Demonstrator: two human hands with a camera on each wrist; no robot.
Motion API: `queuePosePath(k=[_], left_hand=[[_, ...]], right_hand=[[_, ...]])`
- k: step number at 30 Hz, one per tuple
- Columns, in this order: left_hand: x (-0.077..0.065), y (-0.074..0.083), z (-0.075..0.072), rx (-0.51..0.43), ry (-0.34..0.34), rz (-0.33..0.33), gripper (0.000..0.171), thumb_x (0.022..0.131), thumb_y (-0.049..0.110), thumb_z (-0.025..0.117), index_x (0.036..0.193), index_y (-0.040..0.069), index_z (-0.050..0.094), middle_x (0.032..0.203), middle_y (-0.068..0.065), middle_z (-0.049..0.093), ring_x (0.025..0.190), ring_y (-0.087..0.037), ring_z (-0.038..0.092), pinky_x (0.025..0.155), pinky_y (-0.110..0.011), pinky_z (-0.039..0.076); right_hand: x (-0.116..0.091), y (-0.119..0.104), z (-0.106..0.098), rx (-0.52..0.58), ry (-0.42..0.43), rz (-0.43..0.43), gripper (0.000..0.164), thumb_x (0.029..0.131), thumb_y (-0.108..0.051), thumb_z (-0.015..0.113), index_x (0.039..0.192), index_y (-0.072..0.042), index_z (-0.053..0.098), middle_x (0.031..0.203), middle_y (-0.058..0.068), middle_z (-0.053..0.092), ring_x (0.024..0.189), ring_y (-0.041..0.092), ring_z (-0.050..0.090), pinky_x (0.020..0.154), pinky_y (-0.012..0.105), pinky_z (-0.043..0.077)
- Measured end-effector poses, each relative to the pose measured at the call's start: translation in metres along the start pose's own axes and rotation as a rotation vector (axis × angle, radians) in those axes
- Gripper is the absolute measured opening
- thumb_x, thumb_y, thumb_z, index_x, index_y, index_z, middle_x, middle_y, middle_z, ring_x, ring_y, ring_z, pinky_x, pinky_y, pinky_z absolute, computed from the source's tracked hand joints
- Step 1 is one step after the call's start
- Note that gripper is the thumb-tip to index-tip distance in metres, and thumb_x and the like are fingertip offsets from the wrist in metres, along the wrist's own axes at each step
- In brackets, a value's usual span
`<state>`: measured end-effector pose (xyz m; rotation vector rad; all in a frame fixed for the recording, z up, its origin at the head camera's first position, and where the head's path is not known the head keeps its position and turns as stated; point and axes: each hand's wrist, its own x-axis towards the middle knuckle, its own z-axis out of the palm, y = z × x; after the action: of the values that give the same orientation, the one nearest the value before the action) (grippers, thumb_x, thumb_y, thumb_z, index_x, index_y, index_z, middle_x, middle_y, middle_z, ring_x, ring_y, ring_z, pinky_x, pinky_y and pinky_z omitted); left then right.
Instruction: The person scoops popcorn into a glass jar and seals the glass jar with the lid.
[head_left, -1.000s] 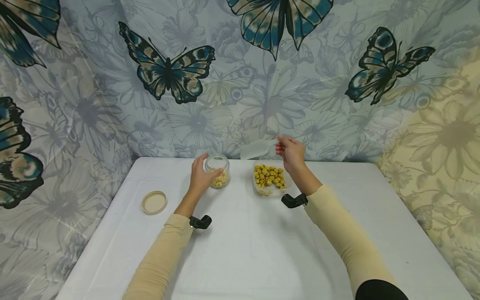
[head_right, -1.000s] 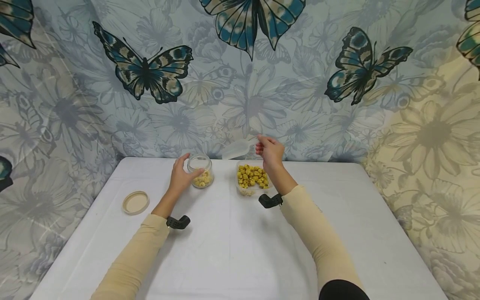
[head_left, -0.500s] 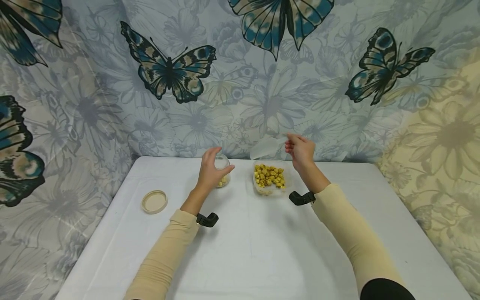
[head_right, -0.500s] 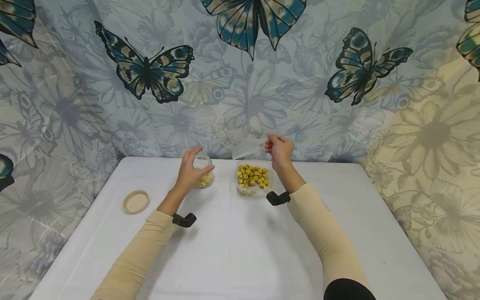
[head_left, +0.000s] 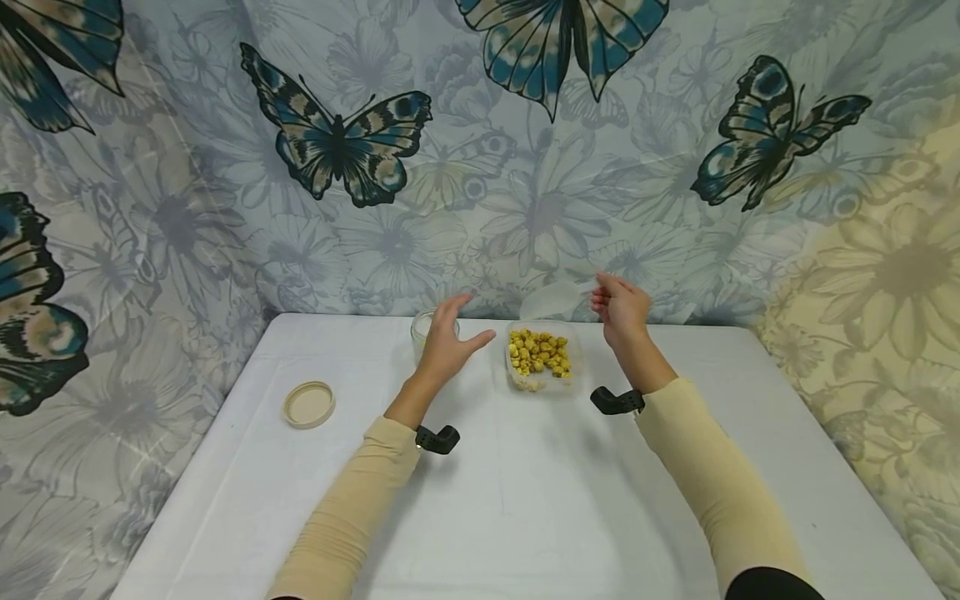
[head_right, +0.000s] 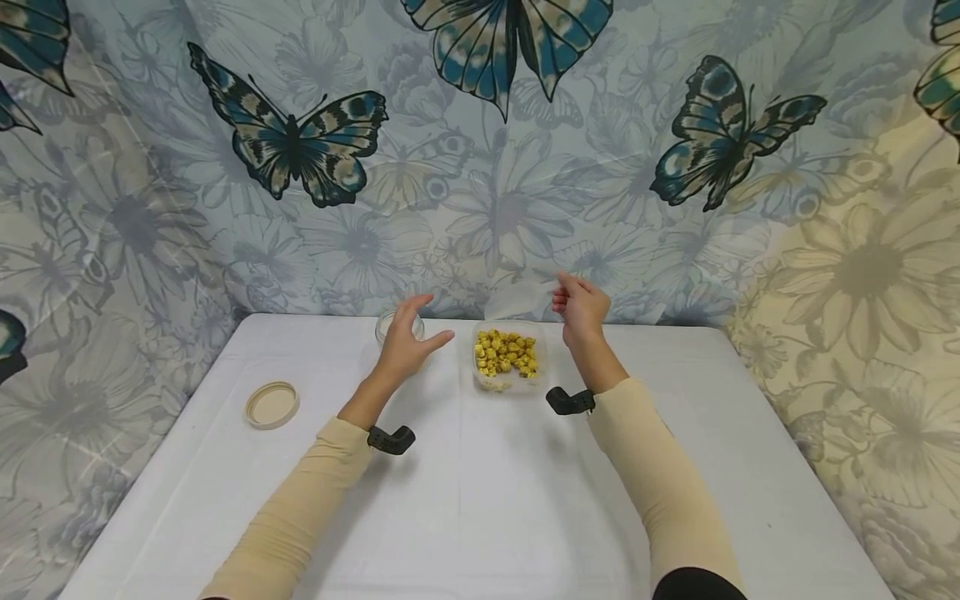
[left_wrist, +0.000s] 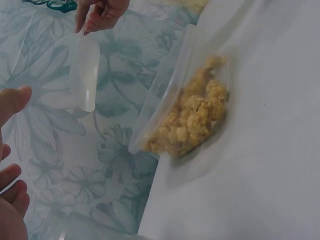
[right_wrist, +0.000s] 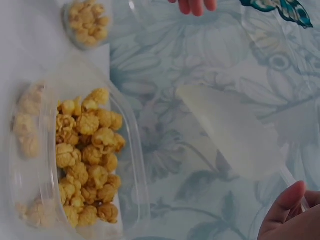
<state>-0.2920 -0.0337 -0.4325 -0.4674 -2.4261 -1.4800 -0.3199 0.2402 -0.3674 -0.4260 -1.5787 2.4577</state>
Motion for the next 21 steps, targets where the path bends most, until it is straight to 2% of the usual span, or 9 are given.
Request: queuePosePath(k=[5,13,21], left_hand=[[-0.001,0.004,0.011,-0.005,-0.02,0.007,0.07,0.086,0.031,0.075,0.144,0.006,0.044,0.15,-0.015,0.039,0.142,-0.034,0.035,0.113,-0.054,0.036],[-0.007,0.002,0.024,0.042,-0.094,0.027,0.067,0.088,0.03,0.072,0.144,0.007,0.044,0.15,-0.015,0.04,0.139,-0.034,0.039,0.112,-0.053,0.038],[-0.01,-0.004,0.035,0.014,-0.166,-0.061,0.07,0.088,0.035,0.072,0.146,0.009,0.042,0.15,-0.015,0.039,0.139,-0.034,0.04,0.111,-0.053,0.038]], right_hand=[[0.003,0.002,-0.007,0.024,0.035,0.003,0.011,0.093,-0.011,0.066,0.099,-0.002,0.065,0.061,0.002,0.061,0.049,0.01,0.056,0.047,0.018,0.049],[0.007,0.002,-0.014,0.035,0.085,-0.013,0.008,0.091,-0.007,0.067,0.083,-0.005,0.066,0.056,0.002,0.059,0.044,0.009,0.055,0.043,0.017,0.048],[0.011,0.0,-0.024,0.031,0.091,-0.03,0.009,0.092,-0.006,0.065,0.083,-0.005,0.064,0.056,0.002,0.06,0.045,0.01,0.055,0.043,0.018,0.048]])
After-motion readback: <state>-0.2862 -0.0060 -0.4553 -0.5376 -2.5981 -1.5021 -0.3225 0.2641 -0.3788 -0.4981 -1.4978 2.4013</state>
